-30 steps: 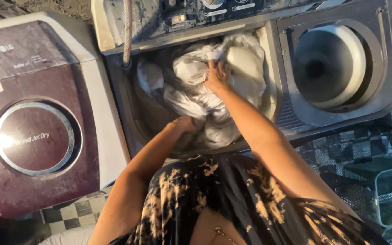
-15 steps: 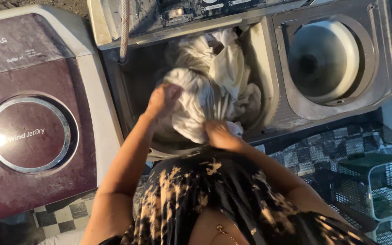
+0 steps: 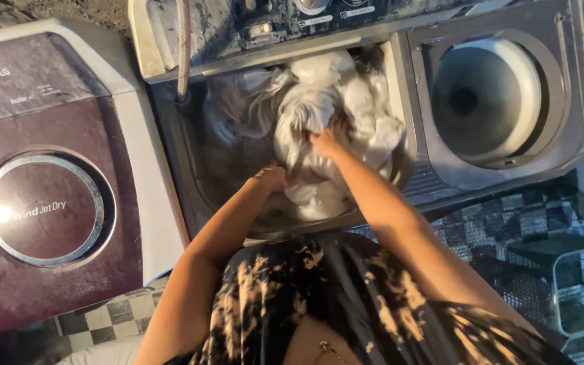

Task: The person washes white clothes in a twin-tub washing machine, handling the fabrics by hand in the agitated soapy water, moving them between compartments, and turning the control knobs.

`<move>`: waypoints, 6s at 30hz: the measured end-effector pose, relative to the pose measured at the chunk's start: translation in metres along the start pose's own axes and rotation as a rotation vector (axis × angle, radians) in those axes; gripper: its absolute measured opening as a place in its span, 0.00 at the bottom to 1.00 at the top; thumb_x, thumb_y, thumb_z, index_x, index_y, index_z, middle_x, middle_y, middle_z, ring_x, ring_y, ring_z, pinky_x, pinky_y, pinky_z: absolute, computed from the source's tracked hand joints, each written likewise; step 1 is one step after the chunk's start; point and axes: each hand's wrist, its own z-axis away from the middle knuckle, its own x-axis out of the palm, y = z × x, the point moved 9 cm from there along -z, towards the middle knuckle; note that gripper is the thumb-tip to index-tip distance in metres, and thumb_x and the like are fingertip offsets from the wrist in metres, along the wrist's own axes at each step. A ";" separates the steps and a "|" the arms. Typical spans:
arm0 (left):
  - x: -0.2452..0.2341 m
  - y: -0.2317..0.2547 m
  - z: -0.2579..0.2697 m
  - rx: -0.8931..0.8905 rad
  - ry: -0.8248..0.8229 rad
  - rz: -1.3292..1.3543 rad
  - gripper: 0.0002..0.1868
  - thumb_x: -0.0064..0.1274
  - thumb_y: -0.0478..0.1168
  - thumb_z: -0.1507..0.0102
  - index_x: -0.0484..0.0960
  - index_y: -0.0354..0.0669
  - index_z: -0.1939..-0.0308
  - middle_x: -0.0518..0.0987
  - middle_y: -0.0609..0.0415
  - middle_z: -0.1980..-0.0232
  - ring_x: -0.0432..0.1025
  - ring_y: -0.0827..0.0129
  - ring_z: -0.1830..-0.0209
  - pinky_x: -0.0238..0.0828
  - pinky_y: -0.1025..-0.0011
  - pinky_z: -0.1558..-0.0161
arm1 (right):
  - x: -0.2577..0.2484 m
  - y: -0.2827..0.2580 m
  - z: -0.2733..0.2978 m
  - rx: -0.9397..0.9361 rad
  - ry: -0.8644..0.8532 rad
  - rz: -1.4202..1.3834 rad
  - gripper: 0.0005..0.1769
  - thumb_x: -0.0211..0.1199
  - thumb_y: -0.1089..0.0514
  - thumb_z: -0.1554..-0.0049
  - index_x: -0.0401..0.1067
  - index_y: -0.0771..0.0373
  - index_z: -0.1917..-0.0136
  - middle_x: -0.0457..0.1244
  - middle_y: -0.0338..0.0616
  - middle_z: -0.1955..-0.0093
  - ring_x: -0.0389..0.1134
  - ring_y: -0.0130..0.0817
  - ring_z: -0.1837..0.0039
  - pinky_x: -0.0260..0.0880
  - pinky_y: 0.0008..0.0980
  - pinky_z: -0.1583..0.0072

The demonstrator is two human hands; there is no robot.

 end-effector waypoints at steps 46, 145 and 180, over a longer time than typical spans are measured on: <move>-0.062 0.102 0.087 0.312 0.039 0.526 0.31 0.46 0.59 0.30 0.69 0.45 0.29 0.72 0.43 0.30 0.68 0.52 0.33 0.63 0.63 0.34 | -0.023 0.012 -0.037 -0.136 -0.023 -0.009 0.21 0.46 0.59 0.33 0.72 0.66 0.32 0.56 0.60 0.21 0.55 0.53 0.19 0.54 0.47 0.18; -0.042 0.014 0.121 -0.131 0.904 0.889 0.48 0.56 0.58 0.34 0.46 0.51 0.19 0.31 0.23 0.18 0.29 0.29 0.18 0.31 0.34 0.28 | -0.108 -0.058 0.057 -0.425 0.439 -0.154 0.23 0.68 0.64 0.52 0.70 0.61 0.42 0.59 0.61 0.32 0.67 0.60 0.38 0.70 0.50 0.41; -0.036 0.003 0.216 -0.154 1.074 0.952 0.44 0.47 0.55 0.29 0.43 0.37 0.19 0.40 0.22 0.19 0.42 0.35 0.17 0.44 0.55 0.22 | -0.045 -0.051 -0.015 -0.233 -0.023 -0.091 0.32 0.62 0.40 0.41 0.65 0.67 0.37 0.59 0.70 0.34 0.59 0.67 0.31 0.59 0.57 0.32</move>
